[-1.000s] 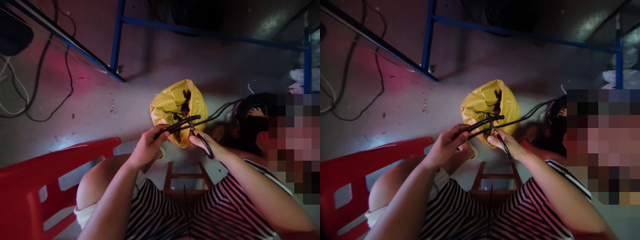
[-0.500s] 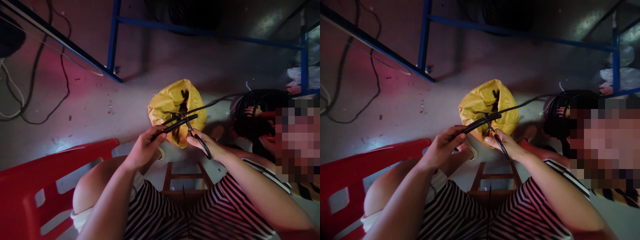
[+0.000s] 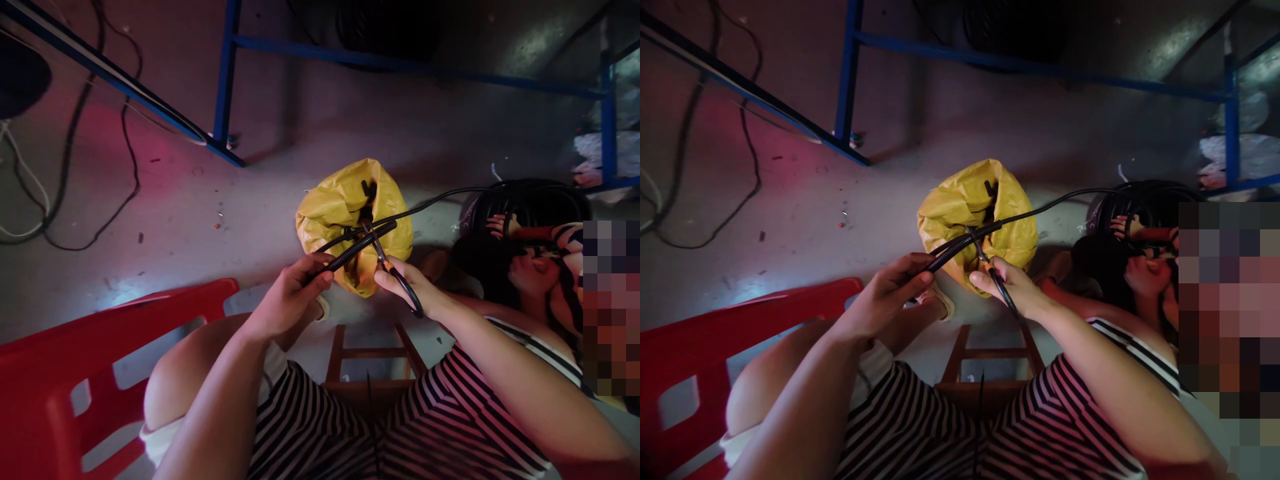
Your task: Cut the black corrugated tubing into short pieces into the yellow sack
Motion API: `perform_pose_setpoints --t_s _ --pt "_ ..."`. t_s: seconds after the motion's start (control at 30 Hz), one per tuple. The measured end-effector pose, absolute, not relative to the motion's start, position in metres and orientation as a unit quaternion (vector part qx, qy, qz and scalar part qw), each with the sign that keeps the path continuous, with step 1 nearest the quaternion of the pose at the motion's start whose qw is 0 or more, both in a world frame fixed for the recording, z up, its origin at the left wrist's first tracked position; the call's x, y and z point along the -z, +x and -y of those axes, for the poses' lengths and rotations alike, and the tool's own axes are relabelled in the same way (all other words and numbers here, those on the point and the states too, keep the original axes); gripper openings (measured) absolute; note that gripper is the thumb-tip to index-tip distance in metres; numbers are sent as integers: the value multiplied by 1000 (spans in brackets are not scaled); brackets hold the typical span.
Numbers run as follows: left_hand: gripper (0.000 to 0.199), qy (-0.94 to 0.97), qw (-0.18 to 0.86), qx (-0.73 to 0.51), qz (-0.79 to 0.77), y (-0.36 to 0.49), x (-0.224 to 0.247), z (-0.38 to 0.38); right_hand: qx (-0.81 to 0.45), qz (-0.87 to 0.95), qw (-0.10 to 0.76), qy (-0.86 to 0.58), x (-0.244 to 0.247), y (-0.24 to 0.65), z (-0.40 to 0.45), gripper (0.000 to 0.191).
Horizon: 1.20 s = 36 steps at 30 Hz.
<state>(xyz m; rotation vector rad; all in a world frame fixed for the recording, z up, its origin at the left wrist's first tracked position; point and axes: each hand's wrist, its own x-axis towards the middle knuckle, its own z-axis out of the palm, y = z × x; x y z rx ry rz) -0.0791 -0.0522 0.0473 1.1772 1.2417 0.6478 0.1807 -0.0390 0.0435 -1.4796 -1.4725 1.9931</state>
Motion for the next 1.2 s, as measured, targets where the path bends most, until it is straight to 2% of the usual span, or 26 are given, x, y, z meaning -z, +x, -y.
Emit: perform_pose_setpoints --t_s 0.2,0.33,0.43,0.53,0.77,1.2 --pt "29 555 611 -208 -525 -81 -53 49 -626 544 104 -550 -40 175 44 56" --pt "39 532 577 -255 -565 -67 -47 53 -572 581 51 -577 -40 169 52 52" --pt "34 528 539 -269 -598 -55 -40 57 -563 590 52 -577 -39 166 57 51" --pt "27 549 498 -252 -622 -49 -36 58 -576 577 59 -576 -37 167 58 52" --pt "25 571 471 -237 -629 -53 -40 55 -701 500 101 -497 -32 173 59 56" --pt "24 576 493 -241 -605 -53 -41 54 -677 516 77 -519 -32 174 59 52"
